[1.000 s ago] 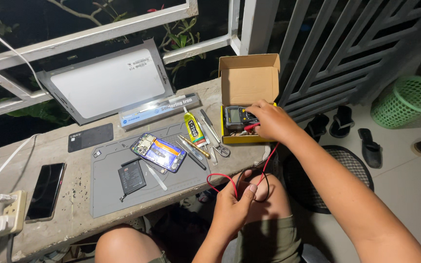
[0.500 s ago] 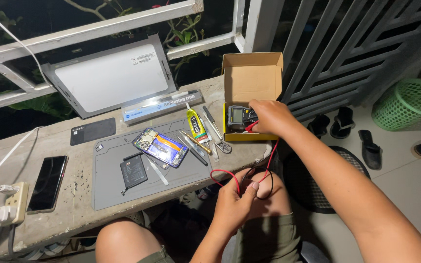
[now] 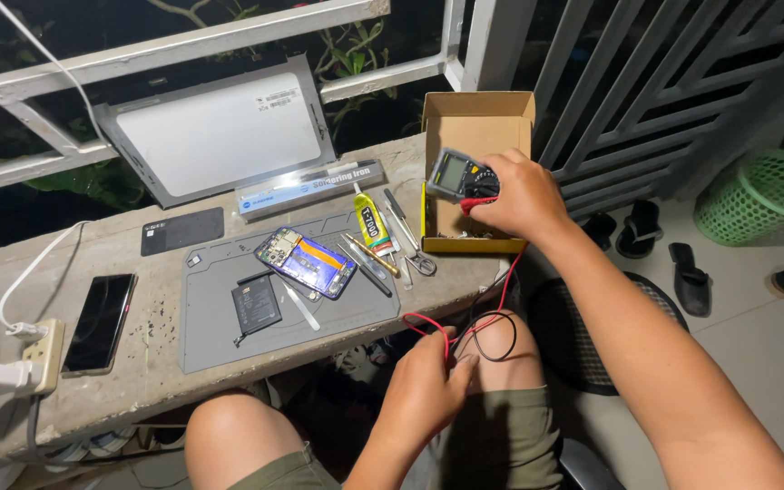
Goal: The person takes a multimeter and its probes out of a box, connects the probes to the multimeter, and uses them to touch contact points on a phone battery while observing the multimeter screen.
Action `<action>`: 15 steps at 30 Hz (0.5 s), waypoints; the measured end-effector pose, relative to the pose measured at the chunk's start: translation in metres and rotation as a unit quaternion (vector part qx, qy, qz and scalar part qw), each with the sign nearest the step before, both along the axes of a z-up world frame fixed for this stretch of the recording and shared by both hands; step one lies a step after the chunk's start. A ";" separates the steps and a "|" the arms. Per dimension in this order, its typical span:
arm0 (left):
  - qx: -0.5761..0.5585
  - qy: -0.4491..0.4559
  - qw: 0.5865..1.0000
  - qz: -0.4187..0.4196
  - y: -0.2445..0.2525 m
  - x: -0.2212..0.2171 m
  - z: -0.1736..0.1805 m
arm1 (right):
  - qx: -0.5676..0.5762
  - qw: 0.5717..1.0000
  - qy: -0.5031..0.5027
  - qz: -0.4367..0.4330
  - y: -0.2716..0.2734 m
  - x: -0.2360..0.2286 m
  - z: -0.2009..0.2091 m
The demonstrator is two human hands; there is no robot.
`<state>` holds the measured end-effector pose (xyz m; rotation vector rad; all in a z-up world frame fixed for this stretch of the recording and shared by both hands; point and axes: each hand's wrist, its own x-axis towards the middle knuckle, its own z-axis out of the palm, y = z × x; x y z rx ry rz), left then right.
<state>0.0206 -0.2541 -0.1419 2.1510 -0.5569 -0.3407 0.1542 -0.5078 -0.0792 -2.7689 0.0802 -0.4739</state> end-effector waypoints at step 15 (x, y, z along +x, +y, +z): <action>0.011 -0.163 0.981 0.107 0.068 -0.049 -0.005 | 0.076 0.995 -0.008 -0.061 0.040 -0.042 0.016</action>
